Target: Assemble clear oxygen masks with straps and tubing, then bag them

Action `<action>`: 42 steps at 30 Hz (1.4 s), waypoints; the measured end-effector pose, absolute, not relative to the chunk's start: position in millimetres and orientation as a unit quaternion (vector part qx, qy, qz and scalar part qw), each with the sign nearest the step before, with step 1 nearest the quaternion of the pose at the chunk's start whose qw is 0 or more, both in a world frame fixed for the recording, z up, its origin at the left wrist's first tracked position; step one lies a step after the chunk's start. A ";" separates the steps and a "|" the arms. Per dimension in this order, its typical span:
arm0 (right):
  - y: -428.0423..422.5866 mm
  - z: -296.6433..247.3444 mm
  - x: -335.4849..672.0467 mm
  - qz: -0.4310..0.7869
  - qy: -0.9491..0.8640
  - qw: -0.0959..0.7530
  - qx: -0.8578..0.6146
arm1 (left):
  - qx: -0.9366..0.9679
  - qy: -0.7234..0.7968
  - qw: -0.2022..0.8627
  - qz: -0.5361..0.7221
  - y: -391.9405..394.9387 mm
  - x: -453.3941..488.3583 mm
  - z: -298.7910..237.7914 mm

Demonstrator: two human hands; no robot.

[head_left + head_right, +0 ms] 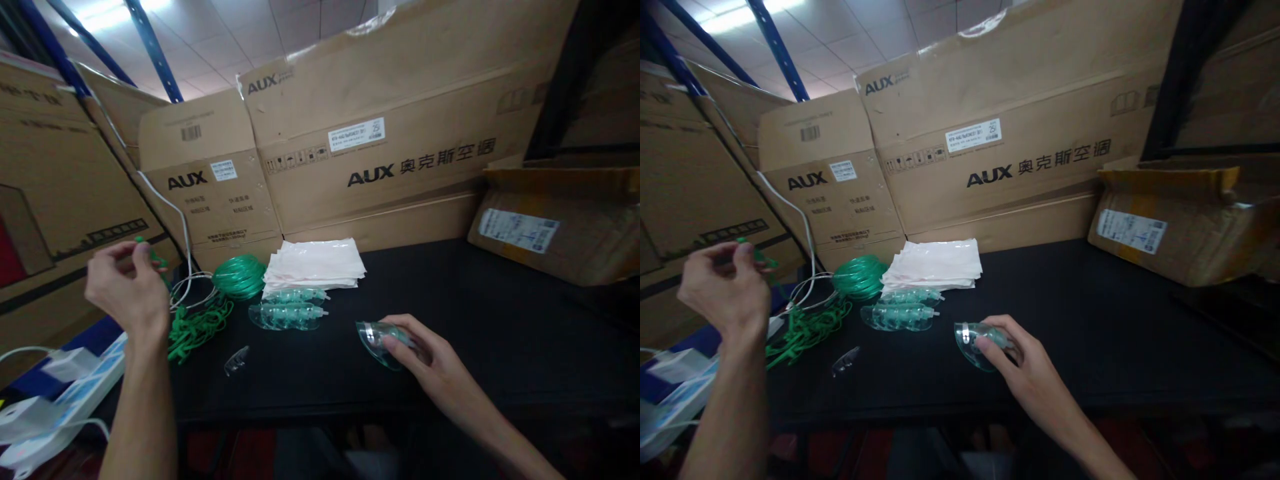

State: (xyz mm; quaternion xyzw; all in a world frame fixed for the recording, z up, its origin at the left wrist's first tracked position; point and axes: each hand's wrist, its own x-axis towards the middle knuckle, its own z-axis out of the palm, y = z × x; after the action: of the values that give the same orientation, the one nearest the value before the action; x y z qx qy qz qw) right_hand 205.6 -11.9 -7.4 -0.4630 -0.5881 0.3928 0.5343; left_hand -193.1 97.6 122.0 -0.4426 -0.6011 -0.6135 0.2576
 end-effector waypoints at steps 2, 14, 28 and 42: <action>-11.9 -6.8 206.1 0.401 -0.576 0.541 -0.464 | -0.433 -0.551 0.239 -0.672 113.7 -184.8 139.1; -12.4 -5.5 211.7 0.473 -0.516 0.577 -0.422 | -0.704 -0.280 -0.015 -0.653 76.8 -33.3 184.4; -4.0 -3.9 225.9 0.554 -0.396 0.662 -0.314 | -0.844 -0.407 -0.026 -0.349 47.2 27.8 11.9; -12.1 -14.6 207.0 0.284 -0.627 0.593 -0.418 | -0.800 -0.296 0.034 -0.521 25.9 16.9 2.2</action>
State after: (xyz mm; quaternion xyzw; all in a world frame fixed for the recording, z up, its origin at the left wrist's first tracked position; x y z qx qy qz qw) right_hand 207.0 -12.1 -14.6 -0.4179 -0.6267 0.2842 0.5931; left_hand 16.9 25.9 2.2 -0.8000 -0.2957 -0.5210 0.0337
